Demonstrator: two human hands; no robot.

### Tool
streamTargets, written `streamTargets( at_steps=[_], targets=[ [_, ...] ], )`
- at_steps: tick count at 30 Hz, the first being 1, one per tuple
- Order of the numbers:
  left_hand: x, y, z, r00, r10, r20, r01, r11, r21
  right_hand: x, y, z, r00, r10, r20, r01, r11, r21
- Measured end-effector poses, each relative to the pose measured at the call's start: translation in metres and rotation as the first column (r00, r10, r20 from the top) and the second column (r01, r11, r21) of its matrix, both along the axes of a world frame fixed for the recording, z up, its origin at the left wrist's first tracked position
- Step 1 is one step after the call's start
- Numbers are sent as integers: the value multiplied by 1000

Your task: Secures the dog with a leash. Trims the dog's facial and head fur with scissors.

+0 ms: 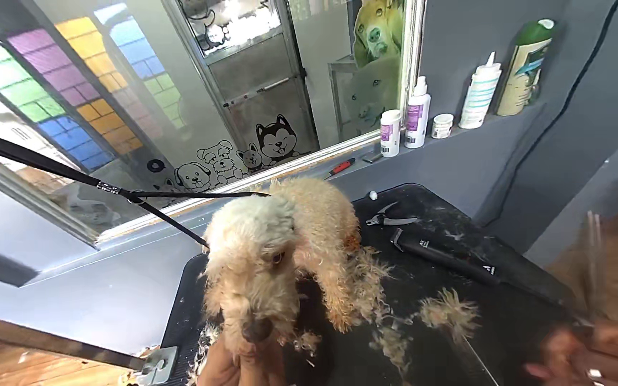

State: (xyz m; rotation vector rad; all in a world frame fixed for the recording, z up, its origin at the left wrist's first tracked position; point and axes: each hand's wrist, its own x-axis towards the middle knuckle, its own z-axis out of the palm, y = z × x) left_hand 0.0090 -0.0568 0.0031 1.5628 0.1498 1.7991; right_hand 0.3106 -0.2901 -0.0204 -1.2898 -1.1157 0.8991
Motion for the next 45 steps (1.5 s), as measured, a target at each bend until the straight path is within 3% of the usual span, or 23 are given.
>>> streamTargets(
  at_steps=[3,5,8,12,16,24,35,39,45],
  targets=[
    [-3,2,7,999,-34,34,35,999,-20,-15,42,27,969,220,112,-221,975,-6],
    [-6,3,9,998,-38,55,41,998,-51,-19,71,33,910,344,231,-377,919,116],
    [-15,4,13,997,-44,66,50,994,-94,-34,113,37,805,292,516,-470,845,255],
    [-25,6,12,999,-10,45,13,997,-72,-51,153,36,712,315,627,-585,760,283],
    [-32,5,10,1000,24,1,-24,998,-65,-55,167,42,671,400,624,-657,711,251],
    [-41,5,4,984,81,-160,-75,996,43,-50,164,62,636,497,590,-690,709,146],
    [-38,2,8,976,44,-212,-31,997,67,-48,150,83,622,554,553,-685,727,42],
    [-38,0,10,972,53,-230,-35,996,83,-43,153,77,609,632,479,-742,668,62],
    [-37,-1,9,965,74,-251,-53,994,92,-40,150,86,601,539,591,-712,697,88]
  ],
)
